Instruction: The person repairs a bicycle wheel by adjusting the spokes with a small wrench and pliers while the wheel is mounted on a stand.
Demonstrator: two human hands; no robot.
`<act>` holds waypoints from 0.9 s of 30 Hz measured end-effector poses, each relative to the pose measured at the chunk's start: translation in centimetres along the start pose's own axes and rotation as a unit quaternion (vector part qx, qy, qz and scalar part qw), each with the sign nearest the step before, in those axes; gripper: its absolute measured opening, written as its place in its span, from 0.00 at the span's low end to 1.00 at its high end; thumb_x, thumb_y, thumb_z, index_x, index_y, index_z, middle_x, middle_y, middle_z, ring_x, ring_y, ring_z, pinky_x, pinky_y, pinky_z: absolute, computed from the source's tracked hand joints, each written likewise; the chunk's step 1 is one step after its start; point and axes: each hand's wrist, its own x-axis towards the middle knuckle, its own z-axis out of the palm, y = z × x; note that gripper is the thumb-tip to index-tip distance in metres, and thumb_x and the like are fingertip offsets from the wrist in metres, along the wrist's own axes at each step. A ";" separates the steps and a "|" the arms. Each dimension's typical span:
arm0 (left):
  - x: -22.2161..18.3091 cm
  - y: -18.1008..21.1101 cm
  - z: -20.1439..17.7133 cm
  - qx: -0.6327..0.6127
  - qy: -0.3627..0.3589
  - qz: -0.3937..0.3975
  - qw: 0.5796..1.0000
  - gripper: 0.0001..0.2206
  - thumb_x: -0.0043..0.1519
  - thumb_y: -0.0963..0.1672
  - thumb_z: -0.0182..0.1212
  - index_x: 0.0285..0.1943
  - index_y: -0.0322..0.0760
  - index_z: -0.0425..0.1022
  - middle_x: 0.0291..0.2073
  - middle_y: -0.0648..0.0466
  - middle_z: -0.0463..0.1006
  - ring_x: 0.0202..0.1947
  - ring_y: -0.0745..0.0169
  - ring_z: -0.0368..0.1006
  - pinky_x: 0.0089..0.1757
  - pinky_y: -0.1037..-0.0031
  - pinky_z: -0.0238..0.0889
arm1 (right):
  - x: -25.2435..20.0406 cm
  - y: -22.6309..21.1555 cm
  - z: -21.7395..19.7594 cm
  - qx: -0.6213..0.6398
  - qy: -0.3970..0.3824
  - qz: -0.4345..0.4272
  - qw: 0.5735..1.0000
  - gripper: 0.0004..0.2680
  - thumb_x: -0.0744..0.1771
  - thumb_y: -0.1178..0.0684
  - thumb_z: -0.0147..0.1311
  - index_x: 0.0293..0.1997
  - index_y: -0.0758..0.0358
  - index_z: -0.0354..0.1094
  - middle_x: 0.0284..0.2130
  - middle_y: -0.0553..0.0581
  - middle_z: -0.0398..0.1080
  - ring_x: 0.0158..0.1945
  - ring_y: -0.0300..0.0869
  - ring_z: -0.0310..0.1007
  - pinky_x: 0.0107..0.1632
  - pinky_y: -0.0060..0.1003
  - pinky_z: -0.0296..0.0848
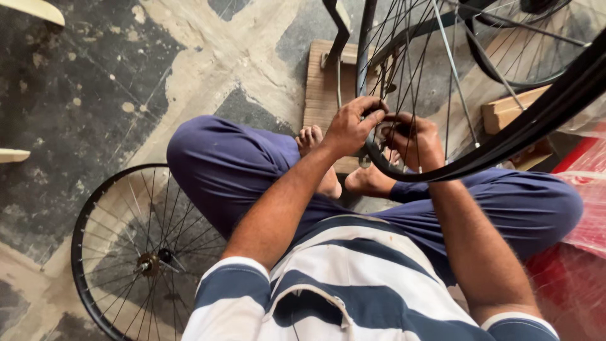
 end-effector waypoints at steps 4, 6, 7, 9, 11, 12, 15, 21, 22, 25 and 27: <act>0.5 0.3 -0.1 0.284 0.073 0.314 0.903 0.10 0.64 0.44 0.61 0.52 0.39 0.80 0.50 0.43 0.79 0.52 0.43 0.74 0.52 0.62 0.67 | 1.1 1.0 0.0 0.077 -0.055 0.012 0.995 0.08 0.66 0.60 0.62 0.49 0.69 0.73 0.36 0.54 0.78 0.38 0.34 0.76 0.41 0.30 0.78; 0.6 0.9 -0.1 0.068 0.008 0.068 0.995 0.11 0.64 0.44 0.62 0.51 0.32 0.77 0.45 0.43 0.79 0.47 0.45 0.77 0.48 0.65 0.70 | 1.1 0.6 -0.5 0.049 -0.089 -0.069 0.992 0.12 0.63 0.59 0.64 0.49 0.68 0.73 0.37 0.52 0.79 0.39 0.33 0.76 0.43 0.29 0.78; 0.5 1.2 -0.3 0.123 0.000 0.153 0.981 0.10 0.65 0.43 0.60 0.52 0.33 0.78 0.47 0.43 0.79 0.49 0.44 0.76 0.49 0.65 0.69 | 1.2 0.4 -0.8 0.011 -0.077 -0.043 0.996 0.13 0.61 0.59 0.68 0.47 0.69 0.73 0.33 0.53 0.77 0.36 0.33 0.75 0.39 0.31 0.77; 0.1 1.9 -0.4 0.097 -0.012 0.148 0.984 0.10 0.66 0.43 0.59 0.51 0.32 0.78 0.46 0.44 0.79 0.48 0.48 0.77 0.49 0.66 0.69 | 1.0 0.1 -0.8 -0.049 -0.057 -0.014 0.997 0.14 0.60 0.56 0.72 0.45 0.69 0.75 0.29 0.55 0.74 0.32 0.35 0.71 0.35 0.35 0.73; -0.3 2.9 -0.3 0.005 -0.022 0.026 0.999 0.11 0.65 0.44 0.59 0.49 0.30 0.78 0.42 0.47 0.80 0.44 0.54 0.78 0.47 0.69 0.70 | 1.2 -0.2 -0.2 -0.094 -0.044 -0.018 0.994 0.14 0.62 0.54 0.74 0.47 0.68 0.78 0.27 0.59 0.70 0.31 0.36 0.64 0.35 0.37 0.67; -0.4 3.5 -0.5 -0.009 -0.022 -0.009 1.000 0.11 0.64 0.45 0.60 0.48 0.30 0.78 0.40 0.48 0.81 0.43 0.57 0.78 0.46 0.69 0.70 | 1.1 -0.4 -0.2 -0.031 -0.072 0.001 0.997 0.14 0.62 0.53 0.72 0.48 0.66 0.77 0.30 0.56 0.72 0.34 0.35 0.67 0.38 0.35 0.70; 0.0 4.8 -1.3 -0.050 -0.092 -0.090 0.990 0.11 0.65 0.45 0.61 0.50 0.31 0.79 0.40 0.52 0.83 0.41 0.65 0.76 0.45 0.72 0.70 | 0.4 -1.3 -0.8 0.092 -0.129 0.034 0.987 0.13 0.62 0.53 0.68 0.49 0.63 0.75 0.35 0.50 0.76 0.39 0.31 0.75 0.43 0.32 0.77; -0.8 4.8 -2.3 -0.159 -0.253 -0.109 0.948 0.11 0.63 0.42 0.67 0.51 0.30 0.76 0.39 0.56 0.80 0.41 0.72 0.74 0.44 0.78 0.70 | -4.4 -2.0 -2.1 -0.059 -0.086 -0.114 0.988 0.09 0.62 0.59 0.62 0.44 0.63 0.72 0.32 0.54 0.77 0.37 0.37 0.77 0.40 0.35 0.78; -1.0 4.7 -2.2 -0.150 -0.256 -0.102 0.949 0.10 0.64 0.42 0.67 0.50 0.30 0.77 0.38 0.56 0.80 0.40 0.73 0.73 0.44 0.78 0.70 | -5.2 -1.7 -2.2 -0.096 -0.075 -0.173 0.977 0.08 0.62 0.60 0.62 0.42 0.64 0.72 0.31 0.55 0.76 0.36 0.39 0.77 0.39 0.36 0.77; -1.1 5.3 -1.4 -0.124 -0.239 -0.082 0.960 0.12 0.62 0.45 0.69 0.46 0.31 0.75 0.36 0.55 0.78 0.39 0.70 0.72 0.41 0.75 0.69 | -5.4 -1.2 -3.3 -0.231 -0.092 -0.115 0.962 0.06 0.62 0.60 0.61 0.40 0.61 0.73 0.29 0.57 0.76 0.33 0.44 0.77 0.37 0.39 0.77; -1.0 6.0 -0.6 0.063 -0.174 -0.096 0.978 0.16 0.58 0.48 0.73 0.43 0.32 0.74 0.34 0.49 0.79 0.37 0.59 0.74 0.40 0.68 0.69 | -3.9 -1.4 -5.5 -0.334 -0.025 -0.200 0.921 0.08 0.62 0.59 0.61 0.43 0.59 0.73 0.32 0.60 0.75 0.35 0.50 0.76 0.37 0.43 0.75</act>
